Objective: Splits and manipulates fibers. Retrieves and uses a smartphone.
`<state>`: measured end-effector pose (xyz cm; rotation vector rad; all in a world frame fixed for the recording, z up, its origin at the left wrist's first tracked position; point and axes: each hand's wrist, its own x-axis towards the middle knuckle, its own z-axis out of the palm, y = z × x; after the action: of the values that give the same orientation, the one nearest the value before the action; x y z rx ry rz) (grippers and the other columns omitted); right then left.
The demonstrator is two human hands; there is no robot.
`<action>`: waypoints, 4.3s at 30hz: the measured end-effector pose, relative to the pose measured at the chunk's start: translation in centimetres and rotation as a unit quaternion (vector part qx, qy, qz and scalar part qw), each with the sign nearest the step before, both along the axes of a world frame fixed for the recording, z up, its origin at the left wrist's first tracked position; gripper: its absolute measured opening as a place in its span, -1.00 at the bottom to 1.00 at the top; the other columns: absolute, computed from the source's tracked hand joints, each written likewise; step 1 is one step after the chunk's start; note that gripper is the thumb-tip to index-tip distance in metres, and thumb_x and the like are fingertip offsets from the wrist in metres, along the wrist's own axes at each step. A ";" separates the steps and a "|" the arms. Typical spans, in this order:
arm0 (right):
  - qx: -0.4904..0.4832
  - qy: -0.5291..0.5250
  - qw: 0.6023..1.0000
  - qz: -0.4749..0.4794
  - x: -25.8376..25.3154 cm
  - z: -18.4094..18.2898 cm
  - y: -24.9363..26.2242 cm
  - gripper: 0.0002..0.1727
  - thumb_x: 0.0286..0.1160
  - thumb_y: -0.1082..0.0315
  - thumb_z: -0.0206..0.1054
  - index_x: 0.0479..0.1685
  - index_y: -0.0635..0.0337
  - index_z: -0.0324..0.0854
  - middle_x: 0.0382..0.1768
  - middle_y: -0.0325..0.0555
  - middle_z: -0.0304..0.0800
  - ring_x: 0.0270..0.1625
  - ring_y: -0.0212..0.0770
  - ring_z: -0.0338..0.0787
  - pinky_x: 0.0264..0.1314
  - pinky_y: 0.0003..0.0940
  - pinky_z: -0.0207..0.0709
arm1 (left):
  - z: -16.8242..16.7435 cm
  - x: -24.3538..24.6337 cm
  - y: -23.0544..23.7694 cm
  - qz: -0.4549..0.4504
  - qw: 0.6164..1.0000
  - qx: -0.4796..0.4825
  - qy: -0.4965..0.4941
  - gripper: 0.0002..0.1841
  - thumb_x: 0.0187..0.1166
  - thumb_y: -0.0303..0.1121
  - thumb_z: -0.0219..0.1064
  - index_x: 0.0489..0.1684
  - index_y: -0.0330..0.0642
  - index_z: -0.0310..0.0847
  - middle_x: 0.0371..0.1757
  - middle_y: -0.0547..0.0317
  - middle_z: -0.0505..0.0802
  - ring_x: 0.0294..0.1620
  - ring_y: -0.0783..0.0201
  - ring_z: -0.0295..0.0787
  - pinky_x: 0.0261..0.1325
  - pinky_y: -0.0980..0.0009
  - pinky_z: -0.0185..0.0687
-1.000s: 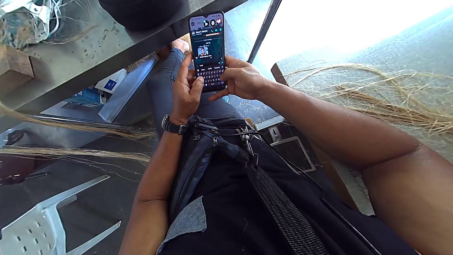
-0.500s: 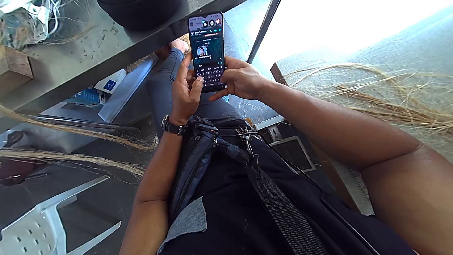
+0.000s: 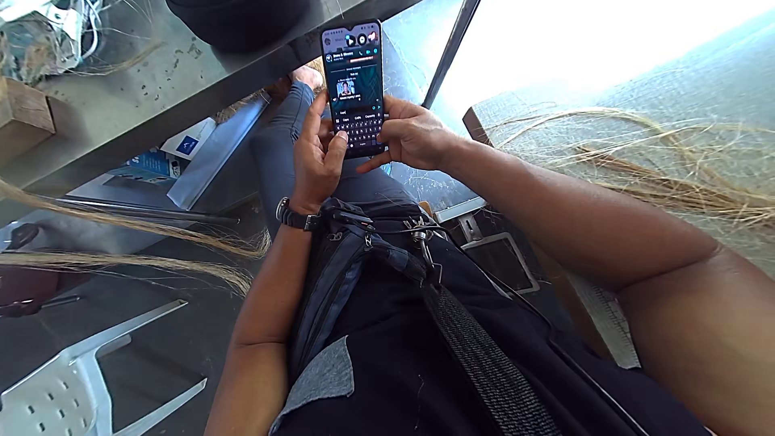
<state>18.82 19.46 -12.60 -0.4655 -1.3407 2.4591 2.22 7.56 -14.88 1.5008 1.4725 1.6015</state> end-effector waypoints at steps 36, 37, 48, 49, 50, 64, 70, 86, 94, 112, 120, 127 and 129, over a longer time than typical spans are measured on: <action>-0.013 -0.015 1.000 -0.013 -0.1 0.2 -0.2 -0.62 0.82 0.50 -0.17 0.49 0.16 0.32 0.28 0.21 0.70 0.22 0.22 0.84 0.01 0.31 0.80 | 0.0 0.1 0.0 0.002 1.000 -0.001 -0.002 -0.35 0.65 -0.55 0.10 0.78 -0.45 0.04 0.14 -0.09 0.87 0.04 0.17 0.90 0.12 0.22 0.87; -0.013 -0.014 1.000 -0.013 -0.1 0.3 -0.2 -0.63 0.83 0.49 -0.17 0.48 0.16 0.32 0.28 0.21 0.71 0.21 0.22 0.84 0.00 0.31 0.81 | 0.1 0.1 0.0 0.002 1.000 -0.002 -0.002 -0.35 0.65 -0.55 0.11 0.78 -0.45 0.04 0.14 -0.09 0.87 0.04 0.17 0.90 0.12 0.22 0.87; -0.009 -0.016 1.000 -0.014 -0.1 0.3 -0.2 -0.62 0.78 0.52 -0.10 0.48 0.16 0.31 0.26 0.20 0.71 0.19 0.21 0.85 -0.02 0.29 0.82 | 0.1 0.1 0.0 -0.005 1.000 -0.001 -0.009 -0.35 0.64 -0.56 0.11 0.78 -0.43 0.06 0.17 -0.11 0.85 0.06 0.14 0.90 0.15 0.19 0.87; -0.004 -0.019 1.000 -0.016 0.0 0.3 -0.2 -0.63 0.79 0.52 -0.09 0.48 0.16 0.30 0.26 0.20 0.71 0.18 0.21 0.86 -0.04 0.27 0.83 | 0.1 0.0 0.0 -0.007 1.000 0.000 -0.009 -0.35 0.64 -0.56 0.11 0.78 -0.43 0.06 0.17 -0.12 0.85 0.06 0.13 0.90 0.15 0.19 0.87; 0.001 -0.022 1.000 -0.020 0.0 0.3 -0.1 -0.64 0.80 0.50 -0.06 0.48 0.16 0.31 0.24 0.19 0.73 0.16 0.20 0.87 -0.07 0.24 0.84 | 0.1 0.1 0.0 -0.008 1.000 0.000 -0.006 -0.35 0.63 -0.56 0.12 0.78 -0.43 0.06 0.16 -0.11 0.85 0.05 0.13 0.90 0.14 0.19 0.87; 0.023 -0.053 0.997 -0.049 0.0 0.2 0.1 -0.67 0.79 0.37 0.20 0.44 0.16 0.39 0.15 0.14 0.80 0.03 0.14 0.92 -0.25 0.13 0.87 | 0.1 0.0 -0.1 -0.020 1.000 -0.002 0.021 -0.34 0.61 -0.53 0.14 0.77 -0.44 0.09 0.20 -0.07 0.86 0.01 0.19 0.90 0.08 0.24 0.87; 0.033 -0.049 0.998 -0.035 0.0 0.0 0.0 -0.54 0.59 0.65 0.19 0.44 0.19 0.32 0.18 0.15 0.75 0.06 0.14 0.90 -0.22 0.14 0.87 | 0.0 0.0 0.0 -0.008 1.000 -0.012 0.016 -0.35 0.62 -0.50 0.14 0.77 -0.43 0.09 0.16 -0.05 0.87 0.03 0.19 0.89 0.12 0.22 0.86; 0.037 -0.041 0.998 -0.011 0.0 -0.1 0.0 -0.35 0.44 0.83 0.01 0.52 0.14 0.19 0.27 0.15 0.70 0.18 0.15 0.87 -0.14 0.15 0.87 | -0.1 0.0 -0.1 0.002 1.000 -0.017 0.016 -0.35 0.62 -0.51 0.13 0.76 -0.43 0.10 0.16 -0.05 0.87 0.06 0.18 0.90 0.13 0.21 0.86; 0.040 -0.038 0.998 -0.006 0.1 0.0 -0.1 -0.39 0.49 0.78 -0.03 0.54 0.12 0.20 0.27 0.14 0.70 0.17 0.13 0.87 -0.14 0.15 0.87 | 0.0 0.0 -0.1 -0.001 1.000 -0.017 0.019 -0.36 0.63 -0.51 0.12 0.76 -0.43 0.10 0.15 -0.05 0.88 0.05 0.17 0.90 0.12 0.21 0.87; 0.028 -0.030 0.999 -0.018 0.0 -0.2 0.0 -0.45 0.55 0.72 0.01 0.53 0.14 0.24 0.25 0.17 0.72 0.14 0.17 0.88 -0.19 0.17 0.86 | 0.0 -0.1 0.0 -0.007 1.000 -0.018 -0.001 -0.34 0.58 -0.57 0.10 0.77 -0.43 0.09 0.14 -0.07 0.88 0.05 0.17 0.90 0.12 0.23 0.86; 0.012 -0.037 0.999 -0.024 -0.1 0.0 -0.1 -0.44 0.52 0.69 0.00 0.52 0.14 0.25 0.24 0.17 0.72 0.11 0.18 0.88 -0.19 0.20 0.85 | 0.0 -0.2 0.1 -0.011 1.000 -0.017 -0.013 -0.34 0.60 -0.57 0.12 0.77 -0.41 0.10 0.16 -0.09 0.87 0.06 0.15 0.90 0.15 0.21 0.86; -0.018 -0.049 0.998 -0.027 -0.1 0.6 -0.3 -0.46 0.61 0.61 -0.15 0.56 0.10 0.30 0.33 0.17 0.69 0.23 0.23 0.82 -0.06 0.31 0.80 | -0.1 -0.2 0.2 -0.010 1.000 -0.004 -0.018 -0.35 0.60 -0.59 0.12 0.76 -0.46 0.09 0.14 -0.11 0.86 0.06 0.13 0.90 0.16 0.19 0.86; -0.028 -0.052 0.998 -0.029 -0.1 0.6 -0.3 -0.49 0.67 0.54 -0.20 0.55 0.09 0.32 0.32 0.17 0.69 0.23 0.24 0.82 -0.04 0.33 0.78 | -0.1 -0.2 0.1 -0.008 1.000 -0.005 -0.022 -0.36 0.61 -0.59 0.12 0.75 -0.46 0.09 0.14 -0.11 0.87 0.06 0.13 0.90 0.16 0.19 0.87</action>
<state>18.75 19.17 -11.95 -0.6458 -1.2814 2.4612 2.02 7.69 -14.94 1.4584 1.4381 1.6055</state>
